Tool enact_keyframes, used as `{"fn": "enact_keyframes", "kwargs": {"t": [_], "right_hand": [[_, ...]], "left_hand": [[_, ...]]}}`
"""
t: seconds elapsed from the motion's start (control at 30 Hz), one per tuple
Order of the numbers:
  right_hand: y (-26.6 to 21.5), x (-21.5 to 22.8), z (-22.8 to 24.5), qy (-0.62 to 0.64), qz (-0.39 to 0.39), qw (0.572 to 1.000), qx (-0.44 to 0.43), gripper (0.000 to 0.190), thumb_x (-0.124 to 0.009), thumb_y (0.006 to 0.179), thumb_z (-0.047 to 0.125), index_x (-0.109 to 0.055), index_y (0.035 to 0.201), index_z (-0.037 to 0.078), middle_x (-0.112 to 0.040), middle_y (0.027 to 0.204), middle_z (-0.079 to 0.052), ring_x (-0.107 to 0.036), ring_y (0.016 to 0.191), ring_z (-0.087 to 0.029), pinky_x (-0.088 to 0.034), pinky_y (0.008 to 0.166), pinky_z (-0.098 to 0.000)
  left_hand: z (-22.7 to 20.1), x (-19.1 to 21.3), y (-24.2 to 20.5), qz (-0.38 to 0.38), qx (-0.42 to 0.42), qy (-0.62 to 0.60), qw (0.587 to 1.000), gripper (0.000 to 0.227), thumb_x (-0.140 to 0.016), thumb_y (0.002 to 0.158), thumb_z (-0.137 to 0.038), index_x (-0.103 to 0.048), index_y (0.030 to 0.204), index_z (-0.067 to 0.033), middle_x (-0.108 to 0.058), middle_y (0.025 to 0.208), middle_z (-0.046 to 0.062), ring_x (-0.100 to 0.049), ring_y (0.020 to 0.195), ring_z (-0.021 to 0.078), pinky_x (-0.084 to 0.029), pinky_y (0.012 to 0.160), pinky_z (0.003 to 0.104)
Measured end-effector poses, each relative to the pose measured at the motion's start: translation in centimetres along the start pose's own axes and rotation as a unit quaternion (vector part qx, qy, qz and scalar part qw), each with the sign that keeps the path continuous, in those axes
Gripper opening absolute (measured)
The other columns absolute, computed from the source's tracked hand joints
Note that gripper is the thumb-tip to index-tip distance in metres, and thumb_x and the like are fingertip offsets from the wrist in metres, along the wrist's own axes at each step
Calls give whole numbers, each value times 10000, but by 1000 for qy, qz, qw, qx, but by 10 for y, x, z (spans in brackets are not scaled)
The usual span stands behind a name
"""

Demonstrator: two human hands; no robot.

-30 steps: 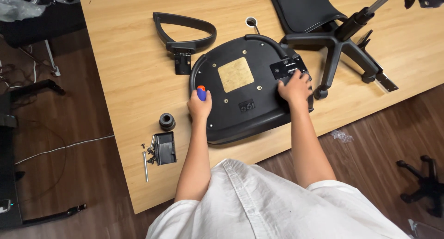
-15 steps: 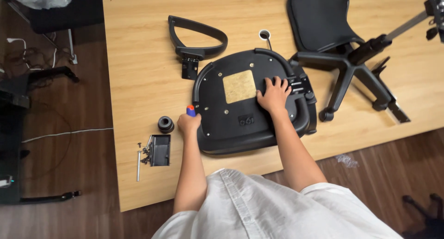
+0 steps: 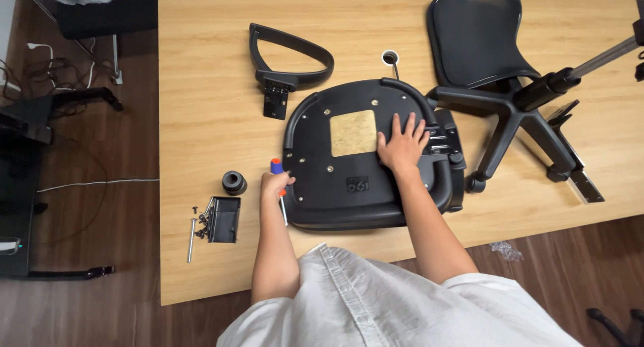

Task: The person assembles an office chair seat on a wooden table. They align a metal seat mounting plate against the underside of the seat cushion, position screws, and drive them in with a screwdriver, then begin attaching an armrest to the seat.

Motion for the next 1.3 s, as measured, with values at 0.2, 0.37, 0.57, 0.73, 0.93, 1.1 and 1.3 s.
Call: {"fn": "enact_keyframes", "kwargs": {"t": [0.2, 0.37, 0.57, 0.73, 0.93, 1.1, 1.3], "right_hand": [[-7, -9, -41, -34, -10, 999, -39, 754, -517, 960, 534, -370, 1591, 147, -183, 1672, -258, -84, 1530, -510, -32, 1201, -650], [-14, 3, -45, -35, 9, 998, -51, 745, -538, 953, 518, -385, 1583, 150, -180, 1664, -277, -79, 1518, -536, -24, 1189, -668], [-17, 10, -8, 19, 21, 1000, -1, 629, -590, 951, 453, -522, 1488, 131, -321, 1606, -268, -170, 1484, -546, -83, 1172, -681], [-28, 30, 87, 229, 59, 962, 136, 461, -646, 1003, 348, -631, 1384, 89, -666, 1310, -184, -606, 1228, -344, -452, 1067, -452], [-38, 8, 183, 509, 163, 820, 205, 445, -740, 956, 223, -640, 1340, 21, -700, 1007, -48, -636, 852, -97, -554, 757, -256], [-14, -37, 171, 594, 175, 772, 138, 304, -705, 998, 212, -637, 1224, 19, -673, 917, 3, -627, 784, -50, -535, 703, -219], [1, -82, 123, 605, 202, 769, -43, 259, -631, 1034, 310, -631, 1143, 75, -702, 838, -5, -674, 734, -69, -535, 677, -218]], "left_hand": [[-15, -28, -2, 20, -29, 54, 998, 291, -801, 687, 41, -709, 962, 66, -732, 921, 163, -692, 812, 240, -532, 711, 414], [-27, -37, -12, 16, -23, 116, 993, 231, -811, 729, -37, -730, 934, 31, -761, 899, 152, -731, 827, 234, -561, 738, 407], [-100, -9, -43, -71, -235, 149, 958, 236, -850, 754, -206, -738, 885, -45, -762, 853, 121, -736, 828, 258, -563, 796, 395], [-178, -19, -117, -36, -479, 73, 874, 448, -880, 805, -246, -632, 1111, -30, -734, 924, 132, -731, 855, 258, -575, 783, 372], [-190, -59, -134, 91, -466, 108, 873, 508, -728, 823, -69, -466, 1258, -46, -715, 1073, 177, -709, 1011, 285, -570, 841, 394], [-189, -47, -104, 131, -431, 96, 888, 630, -748, 735, 11, -448, 1284, -51, -666, 1183, 214, -665, 1080, 264, -564, 900, 369], [-181, -1, -32, 108, -396, -7, 912, 455, -831, 766, -36, -614, 1166, -22, -704, 1133, 158, -686, 1038, 216, -578, 925, 339]]}}
Point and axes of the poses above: each hand's wrist, its own y-axis towards the middle knuckle, its own x-axis out of the back of the hand, z = x × y, the point moved 10 cm from there along y, towards the middle knuckle
